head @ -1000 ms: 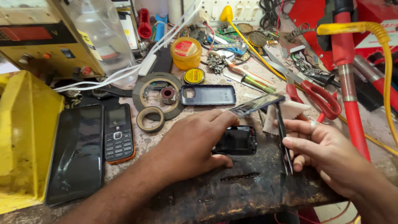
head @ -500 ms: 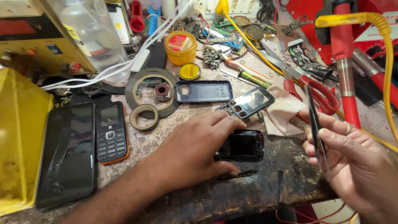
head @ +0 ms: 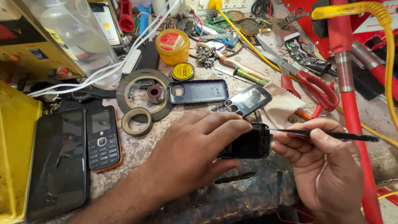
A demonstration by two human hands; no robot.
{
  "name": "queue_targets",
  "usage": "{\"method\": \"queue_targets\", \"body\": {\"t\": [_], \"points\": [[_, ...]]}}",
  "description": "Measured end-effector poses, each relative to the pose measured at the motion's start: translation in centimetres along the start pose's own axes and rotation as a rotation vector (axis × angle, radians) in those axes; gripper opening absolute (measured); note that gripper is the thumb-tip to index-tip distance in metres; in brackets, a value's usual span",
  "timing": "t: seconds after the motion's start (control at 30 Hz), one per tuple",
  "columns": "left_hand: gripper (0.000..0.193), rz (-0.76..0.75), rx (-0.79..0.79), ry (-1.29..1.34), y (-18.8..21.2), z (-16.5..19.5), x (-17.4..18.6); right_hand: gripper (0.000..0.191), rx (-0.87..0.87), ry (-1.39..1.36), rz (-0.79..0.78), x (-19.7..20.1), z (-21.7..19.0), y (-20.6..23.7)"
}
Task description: The person presses buttons on a feature phone and views its screen, then removes the back cover and battery. They use a pry tool to open the phone casing, separate the front cover, and lift out the keypad and internal board while working over a cluttered repair bench.
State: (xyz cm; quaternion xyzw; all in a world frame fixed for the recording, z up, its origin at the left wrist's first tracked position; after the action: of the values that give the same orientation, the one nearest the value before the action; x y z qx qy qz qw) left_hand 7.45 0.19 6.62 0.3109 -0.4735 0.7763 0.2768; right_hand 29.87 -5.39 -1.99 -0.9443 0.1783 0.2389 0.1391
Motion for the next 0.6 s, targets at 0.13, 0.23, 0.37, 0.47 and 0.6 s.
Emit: {"method": "queue_targets", "body": {"t": [0.13,0.23,0.37,0.47,0.6], "points": [[0.062,-0.006,0.01,0.025,0.15,-0.12,-0.13,0.021,0.011,0.034,0.021,-0.34,0.21,0.13],[0.061,-0.005,0.013,0.026,0.18,-0.21,-0.07,0.019,0.018,-0.005,0.017,-0.64,0.24,-0.06],[0.06,0.007,0.003,0.021,0.18,-0.15,0.12,0.017,0.032,0.02,0.016,-0.87,0.22,0.01],[0.059,0.006,0.001,0.031,0.2,-0.14,0.14,0.016,0.053,0.039,0.014,-0.89,0.08,0.24],[0.059,0.011,-0.003,0.033,0.26,-0.06,0.23,0.017,0.059,0.015,-0.003,-0.85,0.11,0.29]]}}
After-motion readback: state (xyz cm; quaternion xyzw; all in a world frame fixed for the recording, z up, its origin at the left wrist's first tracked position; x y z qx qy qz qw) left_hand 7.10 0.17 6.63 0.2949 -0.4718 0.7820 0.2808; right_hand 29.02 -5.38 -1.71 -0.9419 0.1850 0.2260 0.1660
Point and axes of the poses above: each hand's wrist, its own y-axis away from the middle knuckle, its own x-axis out of the back of the hand, z = x × y, the point moved 9 cm from there along -y, towards the middle knuckle
